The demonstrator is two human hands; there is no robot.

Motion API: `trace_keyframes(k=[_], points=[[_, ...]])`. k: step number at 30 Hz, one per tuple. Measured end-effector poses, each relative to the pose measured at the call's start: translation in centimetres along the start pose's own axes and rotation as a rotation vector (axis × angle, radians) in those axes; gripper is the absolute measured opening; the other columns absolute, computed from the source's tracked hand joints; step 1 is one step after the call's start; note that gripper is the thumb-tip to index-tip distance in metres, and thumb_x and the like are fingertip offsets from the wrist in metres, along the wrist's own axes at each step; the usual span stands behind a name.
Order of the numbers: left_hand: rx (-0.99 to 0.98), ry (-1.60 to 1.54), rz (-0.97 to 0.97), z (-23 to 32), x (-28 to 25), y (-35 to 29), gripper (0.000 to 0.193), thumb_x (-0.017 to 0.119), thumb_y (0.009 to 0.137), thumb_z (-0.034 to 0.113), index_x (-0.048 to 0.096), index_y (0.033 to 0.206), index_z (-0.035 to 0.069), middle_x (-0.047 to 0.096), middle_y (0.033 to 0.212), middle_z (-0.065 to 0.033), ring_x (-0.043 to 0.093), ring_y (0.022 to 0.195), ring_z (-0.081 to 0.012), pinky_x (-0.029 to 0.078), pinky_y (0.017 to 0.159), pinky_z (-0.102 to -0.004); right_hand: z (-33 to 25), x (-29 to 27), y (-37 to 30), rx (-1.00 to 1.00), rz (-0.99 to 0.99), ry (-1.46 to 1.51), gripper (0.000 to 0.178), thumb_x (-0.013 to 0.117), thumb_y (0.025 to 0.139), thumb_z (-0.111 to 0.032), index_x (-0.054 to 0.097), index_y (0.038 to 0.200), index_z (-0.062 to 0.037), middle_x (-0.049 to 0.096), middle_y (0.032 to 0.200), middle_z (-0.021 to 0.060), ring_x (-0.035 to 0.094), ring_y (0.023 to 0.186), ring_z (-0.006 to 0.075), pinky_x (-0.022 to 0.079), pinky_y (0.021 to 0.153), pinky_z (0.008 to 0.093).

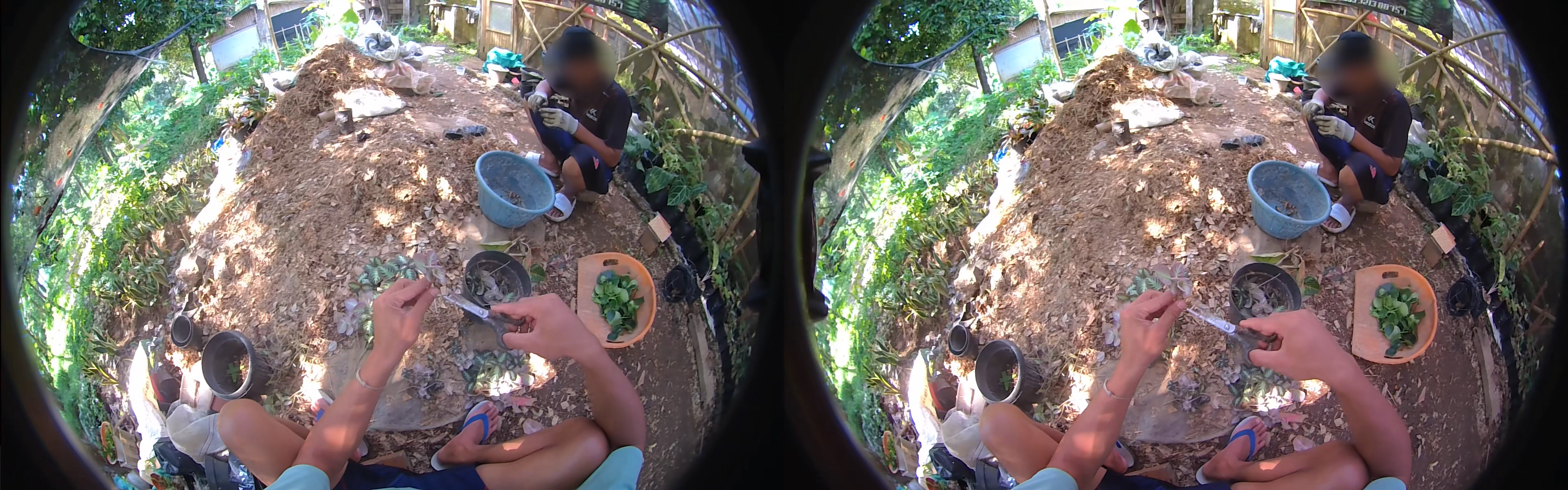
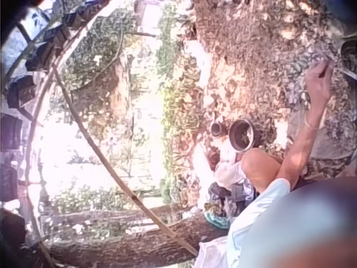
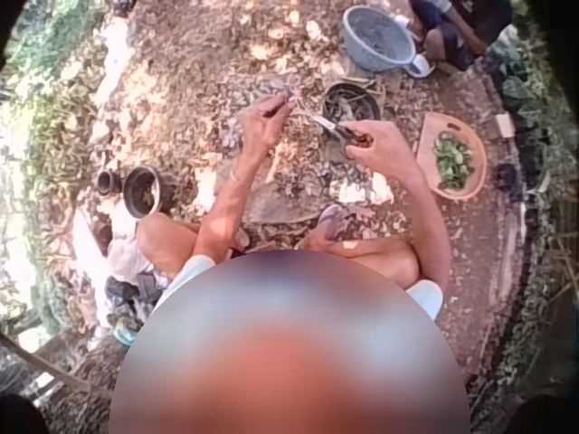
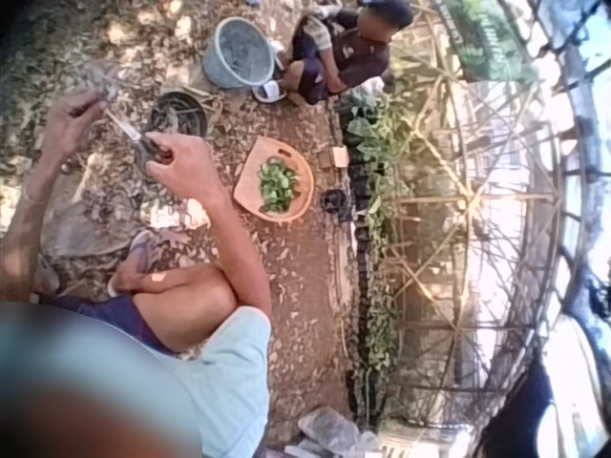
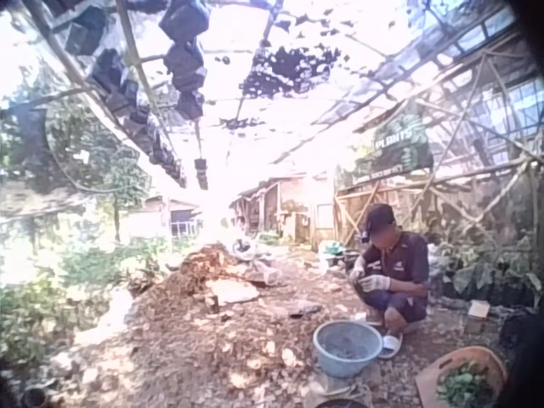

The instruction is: The person sits on the ground and uses shears to trim leaves from small plants. They repeatedly pick up stems, cut off leaves, and place the trimmed pieces into a nearby container. Another person is visible in the background also working with plants.

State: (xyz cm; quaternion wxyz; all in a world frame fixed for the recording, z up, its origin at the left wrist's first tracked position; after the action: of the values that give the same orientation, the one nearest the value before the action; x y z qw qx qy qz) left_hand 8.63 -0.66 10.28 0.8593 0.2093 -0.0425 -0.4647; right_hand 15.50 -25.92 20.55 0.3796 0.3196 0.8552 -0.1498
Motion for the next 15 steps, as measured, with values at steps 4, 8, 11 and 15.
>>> trace_keyframes(k=[4,8,11,15], points=[[0.091,0.139,0.004,1.4,-0.1,-0.1,0.021,0.080,0.089,0.011,0.080,0.108,0.001,0.073,0.088,-0.0100,0.065,0.068,-0.0140,0.051,0.065,-0.0274,-0.1,0.3,0.2,0.017,-0.049,0.006,0.052,0.080,0.078,-0.017,0.073,0.128,-0.0073,0.072,0.079,0.0096,0.064,0.068,0.0119,0.054,0.068,0.0285],[0.096,0.172,-0.001,2.3,-0.3,-0.3,0.023,0.081,0.089,0.014,0.080,0.109,0.002,0.074,0.087,-0.0097,0.065,0.067,-0.0139,0.051,0.064,-0.0282,-0.2,0.4,0.4,0.050,-0.067,0.035,0.051,0.079,0.078,-0.020,0.073,0.128,-0.0077,0.070,0.074,0.0089,0.060,0.063,0.0112,0.051,0.064,0.0284],[-0.025,0.137,-0.030,2.6,-0.5,-0.2,0.025,0.082,0.090,0.016,0.080,0.109,0.002,0.074,0.088,-0.0090,0.066,0.070,-0.0126,0.052,0.065,-0.0277,-0.2,0.5,0.6,0.098,-0.128,0.032,0.051,0.077,0.080,-0.021,0.072,0.130,-0.0098,0.067,0.069,0.0073,0.057,0.059,0.0102,0.049,0.062,0.0289],[-0.143,-0.012,-0.100,2.7,-0.9,-0.2,0.023,0.079,0.093,0.015,0.079,0.110,0.000,0.071,0.086,-0.0040,0.060,0.074,-0.0106,0.047,0.067,-0.0266,0.0,0.7,0.9,0.122,-0.205,0.071,0.051,0.075,0.084,-0.016,0.070,0.134,-0.0085,0.060,0.066,-0.0006,0.050,0.060,0.0037,0.043,0.057,0.0251]])
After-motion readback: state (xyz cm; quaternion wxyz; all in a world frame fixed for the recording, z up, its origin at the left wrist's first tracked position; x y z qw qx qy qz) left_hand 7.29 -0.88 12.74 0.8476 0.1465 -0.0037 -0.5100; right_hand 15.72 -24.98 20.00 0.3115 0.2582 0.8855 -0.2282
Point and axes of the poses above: each hand's wrist, its own y-axis towards the middle knuckle, its own x-axis out of the palm, z = x × y, the point moved 1 cm from there along y, towards the middle knuckle
